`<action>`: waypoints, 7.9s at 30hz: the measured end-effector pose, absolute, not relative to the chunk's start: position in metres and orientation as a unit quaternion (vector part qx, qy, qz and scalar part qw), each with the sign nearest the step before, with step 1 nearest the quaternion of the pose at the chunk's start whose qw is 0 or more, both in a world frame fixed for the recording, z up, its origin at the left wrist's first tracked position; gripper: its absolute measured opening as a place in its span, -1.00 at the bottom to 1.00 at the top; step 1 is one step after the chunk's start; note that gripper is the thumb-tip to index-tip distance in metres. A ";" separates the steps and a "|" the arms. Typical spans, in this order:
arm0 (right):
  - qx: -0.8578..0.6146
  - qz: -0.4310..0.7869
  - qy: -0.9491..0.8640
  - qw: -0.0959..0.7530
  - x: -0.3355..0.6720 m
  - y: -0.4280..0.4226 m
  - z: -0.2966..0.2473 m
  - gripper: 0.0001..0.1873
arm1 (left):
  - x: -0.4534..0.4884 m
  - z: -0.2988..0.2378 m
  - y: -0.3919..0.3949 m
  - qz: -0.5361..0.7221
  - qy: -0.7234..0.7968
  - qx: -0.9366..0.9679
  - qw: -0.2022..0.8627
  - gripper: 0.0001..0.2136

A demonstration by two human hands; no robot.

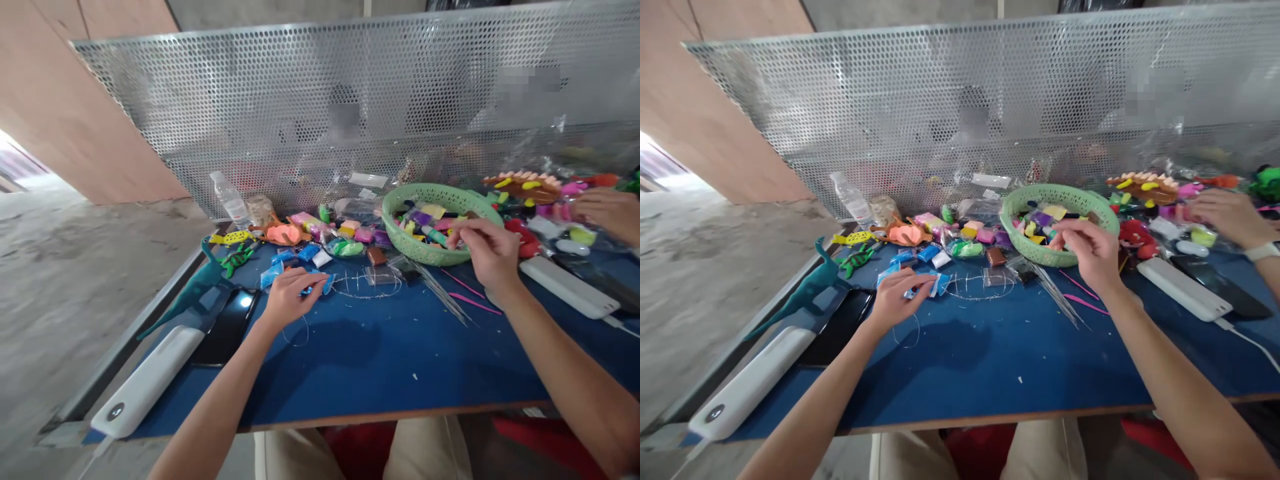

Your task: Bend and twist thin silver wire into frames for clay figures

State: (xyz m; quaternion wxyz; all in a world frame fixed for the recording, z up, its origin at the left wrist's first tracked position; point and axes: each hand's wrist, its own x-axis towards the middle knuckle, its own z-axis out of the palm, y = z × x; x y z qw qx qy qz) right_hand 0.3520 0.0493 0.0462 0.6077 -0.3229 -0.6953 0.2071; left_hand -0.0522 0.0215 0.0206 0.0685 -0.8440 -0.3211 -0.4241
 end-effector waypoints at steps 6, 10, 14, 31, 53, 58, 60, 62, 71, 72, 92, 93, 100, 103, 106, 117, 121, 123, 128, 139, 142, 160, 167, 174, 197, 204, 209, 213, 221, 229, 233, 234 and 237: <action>-0.358 0.166 -0.830 0.395 0.320 0.009 0.038 -0.79 | -0.053 0.022 0.024 -0.388 -0.348 -0.851 0.061 -0.82; -0.371 0.095 -0.861 0.335 0.308 0.013 0.020 -0.72 | -0.057 0.027 0.025 -0.321 -0.361 -0.875 0.010 -0.66; -0.433 0.122 -0.850 0.276 0.307 0.021 0.009 -0.41 | -0.058 0.027 0.025 -0.242 -0.383 -0.892 0.004 -0.60; -0.397 0.179 -0.855 0.281 0.312 0.035 -0.008 -0.57 | -0.042 0.016 0.016 -0.222 -0.380 -0.894 0.085 -0.77; -0.389 0.243 -0.776 0.434 0.294 0.028 0.002 -0.21 | -0.023 0.010 0.008 -0.248 -0.400 -0.876 -0.104 -0.75; -0.413 0.230 -0.585 0.659 0.292 0.036 0.009 -0.54 | -0.018 0.015 0.007 -0.419 -0.413 -0.722 -0.363 -0.69; -0.407 0.290 -0.587 0.637 0.286 0.036 0.011 -0.73 | -0.017 0.018 0.006 -0.455 -0.395 -0.656 -0.454 -0.66; -0.387 0.376 -0.648 0.538 0.275 0.031 0.012 -0.76 | -0.015 0.020 0.004 -0.466 -0.378 -0.624 -0.500 -0.67; -0.336 0.478 -0.659 0.473 0.220 0.008 0.001 -0.67 | -0.003 0.007 -0.001 -0.422 -0.384 -0.679 -0.463 -0.68; -0.337 0.480 -0.659 0.471 0.218 0.007 0.000 -0.67 | -0.002 0.006 -0.002 -0.415 -0.389 -0.690 -0.448 -0.69; -0.359 0.482 -0.646 0.471 0.230 -0.001 -0.005 -0.67 | -0.004 0.012 -0.002 -0.423 -0.462 -0.770 -0.121 -0.72; -0.358 0.485 -0.643 0.473 0.230 -0.001 -0.005 -0.67 | -0.004 0.013 -0.003 -0.424 -0.459 -0.774 -0.103 -0.68; -0.339 0.535 -0.629 0.452 0.233 -0.001 -0.005 -0.67 | 0.003 0.015 -0.011 -0.407 -0.392 -0.825 -0.018 -0.57; -0.342 0.547 -0.618 0.449 0.232 -0.003 -0.004 -0.69 | 0.006 0.013 -0.013 -0.398 -0.376 -0.836 -0.009 -0.65; -0.339 0.574 -0.594 0.450 0.231 -0.003 -0.005 -0.71 | 0.006 0.011 -0.013 -0.410 -0.358 -0.838 -0.033 -0.68; -0.300 0.652 -0.574 0.394 0.237 0.003 -0.009 -0.74 | -0.001 0.013 -0.008 -0.382 -0.313 -0.870 0.007 -0.78; -0.312 0.598 -0.598 0.434 0.235 0.000 -0.006 -0.75 | -0.003 0.017 -0.008 -0.373 -0.307 -0.875 -0.007 -0.81; -0.315 0.576 -0.619 0.430 0.235 -0.001 -0.006 -0.73 | -0.002 0.018 -0.008 -0.372 -0.304 -0.877 -0.011 -0.82; -0.326 0.566 -0.670 0.353 0.234 -0.004 -0.008 -0.65 | -0.005 0.019 -0.007 -0.381 -0.312 -0.870 -0.030 -0.81; -0.484 0.248 -0.794 0.270 0.280 0.029 -0.008 -0.69 | -0.034 0.031 0.006 -0.234 -0.269 -0.934 0.021 -0.77; -0.503 0.244 -0.752 0.350 0.292 0.039 -0.011 -0.66 | -0.032 0.035 0.003 -0.197 -0.271 -0.942 0.029 -0.79; -0.379 0.286 -0.843 0.253 0.283 0.028 -0.001 -0.68 | -0.033 0.029 0.005 -0.210 -0.291 -0.930 -0.078 -0.88; -0.350 0.313 -0.853 0.226 0.279 0.021 0.000 -0.71 | -0.026 0.008 0.011 -0.179 -0.306 -0.930 -0.092 -0.75; -0.369 0.281 -0.859 0.217 0.284 0.026 0.000 -0.79 | -0.030 0.014 0.012 -0.188 -0.342 -0.915 -0.099 -0.83; -0.292 0.354 -0.862 0.215 0.261 0.007 -0.009 -0.79 | -0.004 -0.003 -0.007 -0.254 -0.344 -0.772 -0.470 -0.85; -0.294 0.324 -0.875 0.208 0.262 0.011 -0.014 -0.77 | -0.002 -0.015 -0.003 -0.267 -0.356 -0.782 -0.436 -0.84; -0.292 0.326 -0.875 0.209 0.262 0.013 -0.019 -0.76 | -0.003 -0.019 -0.003 -0.262 -0.368 -0.759 -0.468 -0.81; -0.296 0.323 -0.875 0.206 0.262 0.013 -0.017 -0.75 | -0.001 -0.018 -0.004 -0.249 -0.366 -0.767 -0.465 -0.80; -0.331 0.374 -0.854 0.146 0.286 0.022 -0.002 -0.40 | -0.020 0.006 -0.001 -0.221 -0.338 -0.845 -0.351 -0.74; -0.354 0.300 -0.872 0.157 0.302 0.025 0.020 -0.69 | -0.030 0.010 0.010 -0.224 -0.327 -0.898 -0.191 -0.82; -0.427 0.145 -0.858 0.246 0.325 0.019 0.047 -0.73 | -0.029 0.006 0.011 -0.212 -0.315 -0.910 -0.164 -0.83; -0.457 0.118 -0.847 0.245 0.332 0.019 0.050 -0.73 | -0.031 0.007 0.011 -0.211 -0.317 -0.911 -0.157 -0.83; -0.548 0.098 -0.817 0.152 0.354 0.018 0.045 -0.70 | -0.038 0.008 0.015 -0.216 -0.338 -0.908 -0.125 -0.84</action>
